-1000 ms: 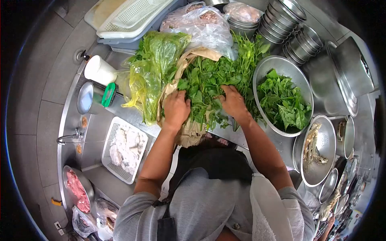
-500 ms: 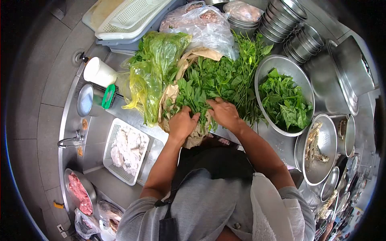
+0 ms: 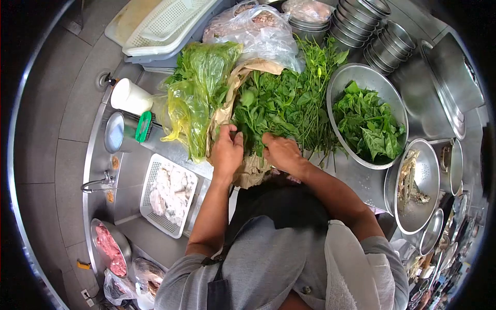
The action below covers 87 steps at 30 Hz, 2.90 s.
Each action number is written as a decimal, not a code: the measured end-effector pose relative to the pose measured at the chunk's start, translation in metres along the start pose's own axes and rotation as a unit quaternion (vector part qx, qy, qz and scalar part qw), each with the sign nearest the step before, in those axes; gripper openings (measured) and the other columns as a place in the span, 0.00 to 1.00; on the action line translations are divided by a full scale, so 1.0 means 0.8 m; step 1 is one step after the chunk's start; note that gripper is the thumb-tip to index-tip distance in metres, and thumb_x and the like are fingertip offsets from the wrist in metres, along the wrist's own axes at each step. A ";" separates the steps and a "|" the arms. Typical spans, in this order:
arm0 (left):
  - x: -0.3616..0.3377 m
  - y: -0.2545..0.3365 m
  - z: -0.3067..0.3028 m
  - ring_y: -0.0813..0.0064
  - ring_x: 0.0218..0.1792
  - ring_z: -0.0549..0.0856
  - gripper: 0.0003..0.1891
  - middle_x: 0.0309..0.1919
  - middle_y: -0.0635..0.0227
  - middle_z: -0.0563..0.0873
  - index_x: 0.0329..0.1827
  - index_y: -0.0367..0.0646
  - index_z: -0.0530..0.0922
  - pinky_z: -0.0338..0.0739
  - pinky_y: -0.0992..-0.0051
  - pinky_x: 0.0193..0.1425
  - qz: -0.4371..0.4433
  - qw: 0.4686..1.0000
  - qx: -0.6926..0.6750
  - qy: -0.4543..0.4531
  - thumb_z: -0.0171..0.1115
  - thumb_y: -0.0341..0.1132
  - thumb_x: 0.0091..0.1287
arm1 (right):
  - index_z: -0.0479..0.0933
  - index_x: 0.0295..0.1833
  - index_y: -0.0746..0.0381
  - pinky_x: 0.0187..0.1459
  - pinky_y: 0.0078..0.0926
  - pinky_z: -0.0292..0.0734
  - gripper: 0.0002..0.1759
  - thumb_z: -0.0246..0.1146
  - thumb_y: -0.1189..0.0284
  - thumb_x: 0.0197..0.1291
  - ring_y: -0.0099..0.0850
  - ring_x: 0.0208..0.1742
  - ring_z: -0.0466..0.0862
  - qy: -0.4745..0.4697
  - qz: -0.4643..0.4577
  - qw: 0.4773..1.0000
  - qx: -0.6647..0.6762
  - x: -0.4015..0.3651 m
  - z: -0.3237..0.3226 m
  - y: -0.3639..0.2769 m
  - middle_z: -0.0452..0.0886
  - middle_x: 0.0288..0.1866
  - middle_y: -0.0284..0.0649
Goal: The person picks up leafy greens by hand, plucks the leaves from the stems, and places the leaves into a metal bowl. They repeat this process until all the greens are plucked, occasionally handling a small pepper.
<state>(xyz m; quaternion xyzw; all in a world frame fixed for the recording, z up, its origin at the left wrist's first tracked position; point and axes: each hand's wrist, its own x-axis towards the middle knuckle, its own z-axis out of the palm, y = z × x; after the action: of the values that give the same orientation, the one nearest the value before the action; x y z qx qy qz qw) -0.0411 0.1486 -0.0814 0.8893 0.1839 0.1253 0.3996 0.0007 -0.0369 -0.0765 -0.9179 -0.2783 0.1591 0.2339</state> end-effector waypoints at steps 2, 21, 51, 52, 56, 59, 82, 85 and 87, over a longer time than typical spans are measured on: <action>-0.007 -0.016 0.007 0.76 0.31 0.82 0.09 0.30 0.65 0.85 0.47 0.39 0.80 0.77 0.72 0.37 -0.013 0.996 -0.083 -0.037 0.66 0.35 0.73 | 0.73 0.54 0.63 0.45 0.52 0.81 0.19 0.65 0.64 0.65 0.54 0.40 0.88 0.051 0.023 0.996 0.071 0.000 0.001 0.012 0.86 0.35 0.53; -0.014 0.086 -0.030 0.77 0.39 0.84 0.16 0.41 0.64 0.88 0.58 0.37 0.80 0.79 0.75 0.47 -0.173 0.845 -0.469 -0.190 0.59 0.41 0.79 | 0.81 0.45 0.66 0.36 0.24 0.76 0.07 0.64 0.73 0.68 0.21 0.32 0.81 0.094 0.054 0.853 0.511 -0.027 -0.056 -0.030 0.82 0.32 0.33; -0.035 0.171 0.009 0.87 0.17 0.66 0.07 0.21 0.77 0.76 0.42 0.47 0.77 0.57 0.83 0.20 -0.068 0.830 -0.470 -0.292 0.61 0.39 0.78 | 0.82 0.38 0.57 0.64 0.44 0.70 0.10 0.72 0.72 0.49 0.41 0.67 0.77 0.386 -0.191 0.888 -0.162 -0.095 -0.198 0.029 0.82 0.60 0.37; -0.036 0.174 0.015 0.87 0.17 0.66 0.07 0.21 0.77 0.75 0.42 0.47 0.77 0.57 0.83 0.20 -0.061 0.829 -0.462 -0.309 0.61 0.38 0.79 | 0.81 0.37 0.57 0.65 0.44 0.69 0.10 0.72 0.72 0.49 0.40 0.67 0.77 0.390 -0.181 0.888 -0.162 -0.100 -0.195 0.036 0.82 0.60 0.38; -0.037 0.186 0.041 0.87 0.18 0.65 0.07 0.20 0.78 0.72 0.44 0.46 0.78 0.56 0.82 0.20 -0.100 0.802 -0.473 -0.351 0.61 0.38 0.78 | 0.80 0.38 0.59 0.56 0.41 0.76 0.08 0.71 0.75 0.53 0.45 0.55 0.83 0.499 -0.072 0.850 0.149 -0.124 -0.207 0.082 0.86 0.49 0.41; -0.030 0.187 0.039 0.85 0.17 0.65 0.08 0.19 0.75 0.72 0.45 0.44 0.79 0.56 0.82 0.19 -0.147 0.740 -0.529 -0.388 0.61 0.39 0.78 | 0.83 0.41 0.60 0.54 0.38 0.79 0.07 0.70 0.75 0.57 0.46 0.50 0.84 0.531 0.085 0.843 0.008 -0.165 -0.228 0.147 0.87 0.46 0.43; -0.036 0.176 0.040 0.85 0.16 0.63 0.10 0.21 0.74 0.71 0.49 0.42 0.81 0.56 0.82 0.19 -0.195 0.600 -0.581 -0.515 0.55 0.38 0.81 | 0.85 0.41 0.62 0.62 0.39 0.76 0.07 0.66 0.78 0.56 0.43 0.61 0.81 0.406 -0.029 0.858 0.314 -0.169 -0.199 0.124 0.87 0.55 0.42; -0.037 0.175 0.033 0.85 0.17 0.63 0.09 0.20 0.73 0.71 0.48 0.40 0.80 0.55 0.82 0.19 -0.212 0.581 -0.596 -0.512 0.56 0.37 0.80 | 0.86 0.44 0.61 0.58 0.38 0.77 0.09 0.69 0.77 0.57 0.42 0.58 0.82 0.490 0.052 0.870 -0.027 -0.189 -0.221 0.149 0.87 0.53 0.43; -0.036 0.175 0.027 0.85 0.17 0.63 0.09 0.20 0.73 0.70 0.47 0.40 0.80 0.55 0.83 0.19 -0.218 0.578 -0.596 -0.513 0.56 0.36 0.80 | 0.87 0.46 0.58 0.59 0.39 0.76 0.11 0.72 0.75 0.56 0.44 0.59 0.81 0.536 0.044 0.830 -0.149 -0.196 -0.239 0.145 0.86 0.56 0.42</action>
<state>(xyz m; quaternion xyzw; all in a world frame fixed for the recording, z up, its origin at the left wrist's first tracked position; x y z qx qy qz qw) -0.0273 0.0356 0.0083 0.2996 0.0203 -0.3616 0.8826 0.0070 -0.2790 0.0493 -0.8941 -0.0892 -0.3908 0.1996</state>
